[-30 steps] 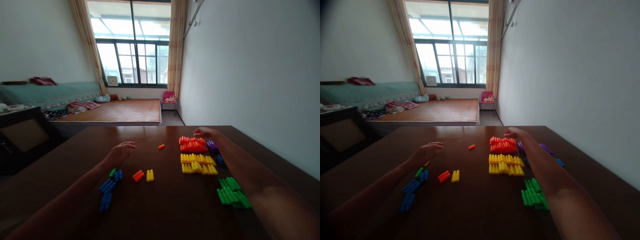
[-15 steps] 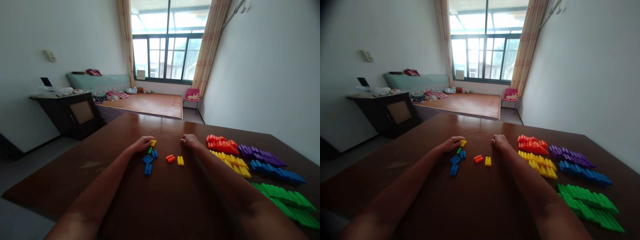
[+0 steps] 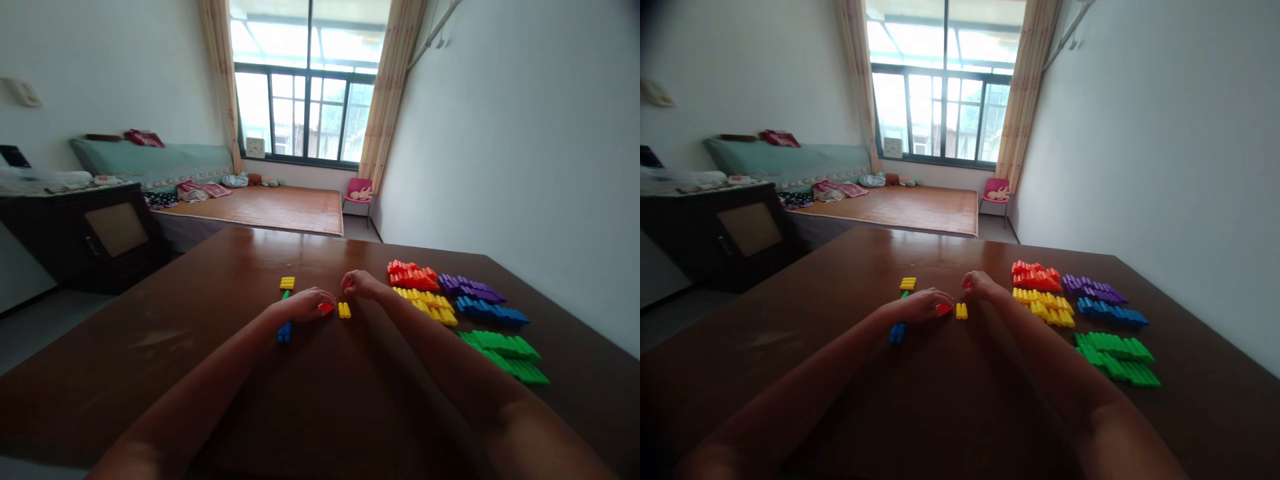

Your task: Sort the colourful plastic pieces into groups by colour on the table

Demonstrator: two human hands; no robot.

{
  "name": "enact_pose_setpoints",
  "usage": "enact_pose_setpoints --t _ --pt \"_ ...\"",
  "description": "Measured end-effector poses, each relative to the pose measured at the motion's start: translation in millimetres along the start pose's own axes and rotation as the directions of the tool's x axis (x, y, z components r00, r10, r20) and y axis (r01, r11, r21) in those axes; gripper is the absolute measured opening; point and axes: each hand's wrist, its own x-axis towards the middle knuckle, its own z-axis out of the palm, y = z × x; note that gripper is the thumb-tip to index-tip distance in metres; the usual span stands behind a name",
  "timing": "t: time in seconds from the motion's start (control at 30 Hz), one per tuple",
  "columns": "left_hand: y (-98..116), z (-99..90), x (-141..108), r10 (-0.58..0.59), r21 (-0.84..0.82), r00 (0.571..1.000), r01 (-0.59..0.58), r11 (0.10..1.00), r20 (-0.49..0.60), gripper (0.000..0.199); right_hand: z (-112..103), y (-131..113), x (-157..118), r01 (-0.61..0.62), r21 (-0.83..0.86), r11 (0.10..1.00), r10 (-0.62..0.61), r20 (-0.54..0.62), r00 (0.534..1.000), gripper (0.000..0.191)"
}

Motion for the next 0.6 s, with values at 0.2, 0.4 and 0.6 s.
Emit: enact_pose_setpoints --t 0.2,0.4,0.6 --pt "0.7 -7.9 12.5 -0.26 0.237 0.951 0.218 0.947 0.167 0.037 -20.1 31.8 -45.2 0.134 0.047 0.99 -0.128 -0.126 0.984 0.025" --pt "24.9 -19.8 56.1 -0.326 0.326 0.941 0.282 0.902 0.088 0.042 -78.3 141.7 -86.9 -0.078 0.065 0.995 0.097 -0.386 0.917 0.022" --pt "40.0 -1.7 132.4 -0.234 0.141 0.97 0.242 0.96 -0.07 0.038 -105.8 222.1 -116.4 -0.303 0.014 0.953 0.283 -0.403 0.87 0.03"
